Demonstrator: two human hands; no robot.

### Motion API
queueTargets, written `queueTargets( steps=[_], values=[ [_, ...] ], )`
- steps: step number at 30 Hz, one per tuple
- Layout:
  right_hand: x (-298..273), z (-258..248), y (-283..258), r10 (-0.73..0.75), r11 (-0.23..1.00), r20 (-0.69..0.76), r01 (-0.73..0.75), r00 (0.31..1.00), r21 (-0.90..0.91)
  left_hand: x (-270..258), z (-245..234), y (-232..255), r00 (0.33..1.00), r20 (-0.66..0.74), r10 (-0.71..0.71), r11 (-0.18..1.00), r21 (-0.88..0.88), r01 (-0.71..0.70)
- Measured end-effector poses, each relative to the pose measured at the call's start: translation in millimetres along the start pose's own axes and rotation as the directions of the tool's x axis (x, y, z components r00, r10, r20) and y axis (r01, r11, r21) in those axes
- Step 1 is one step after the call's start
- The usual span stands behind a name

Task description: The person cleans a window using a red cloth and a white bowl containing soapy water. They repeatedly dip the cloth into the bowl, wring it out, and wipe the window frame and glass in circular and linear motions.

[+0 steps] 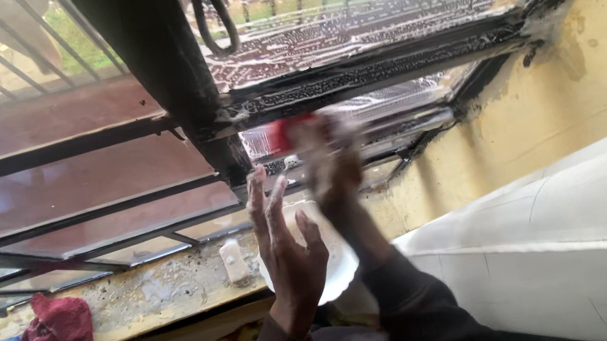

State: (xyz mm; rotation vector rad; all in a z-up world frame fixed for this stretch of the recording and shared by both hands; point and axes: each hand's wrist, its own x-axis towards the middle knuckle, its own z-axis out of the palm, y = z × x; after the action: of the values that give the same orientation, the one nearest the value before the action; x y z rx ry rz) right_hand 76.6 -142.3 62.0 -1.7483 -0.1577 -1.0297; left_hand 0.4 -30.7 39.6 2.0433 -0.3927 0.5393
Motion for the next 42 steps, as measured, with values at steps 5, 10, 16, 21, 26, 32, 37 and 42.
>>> queueTargets(
  steps=[5, 10, 16, 21, 26, 32, 37, 42],
  values=[
    [37.1, -85.8, 31.5, -0.133, 0.968, -0.366, 0.041, 0.921, -0.249, 11.0, 4.5, 5.5, 0.995, 0.096, 0.003, 1.0, -0.013, -0.002],
    [42.9, -120.4, 41.8, -0.221, 0.932, -0.33, 0.1, 0.918, -0.347, 12.2, 19.1, 6.2, 0.992, 0.104, 0.069, 0.996, 0.051, -0.074],
    [26.7, -118.9, 46.6, -0.368, 0.694, -0.193, 0.131, 0.909, -0.708, 15.5, 29.4, 0.4, 0.99, 0.088, 0.112, 0.992, 0.055, -0.117],
    [57.5, -123.9, 54.6, -0.197, 0.961, -0.463, 0.076, 0.864, -0.266, 15.0, 27.7, -0.3, 0.982, 0.119, 0.143, 0.981, 0.111, -0.157],
    [54.5, -112.7, 54.2, -0.248, 0.92, -0.414, 0.079, 0.876, -0.383, 16.0, 25.5, -6.6, 0.971, 0.201, 0.127, 0.977, 0.144, -0.157],
    [36.7, -102.5, 50.5, -0.252, 0.889, -0.365, 0.066, 0.896, -0.452, 17.5, 17.7, -6.0, 0.964, 0.212, 0.162, 0.966, 0.167, -0.199],
    [41.9, -78.2, 46.5, -0.093, 0.938, -0.516, -0.099, 0.852, -0.334, 20.9, 17.2, -2.9, 0.964, 0.218, 0.15, 0.969, 0.16, -0.187],
    [8.7, -50.1, 35.6, -0.485, 0.635, -0.148, 0.231, 0.862, -0.737, 21.3, 18.5, -2.0, 0.964, 0.222, 0.144, 0.969, 0.166, -0.183]
  ],
)
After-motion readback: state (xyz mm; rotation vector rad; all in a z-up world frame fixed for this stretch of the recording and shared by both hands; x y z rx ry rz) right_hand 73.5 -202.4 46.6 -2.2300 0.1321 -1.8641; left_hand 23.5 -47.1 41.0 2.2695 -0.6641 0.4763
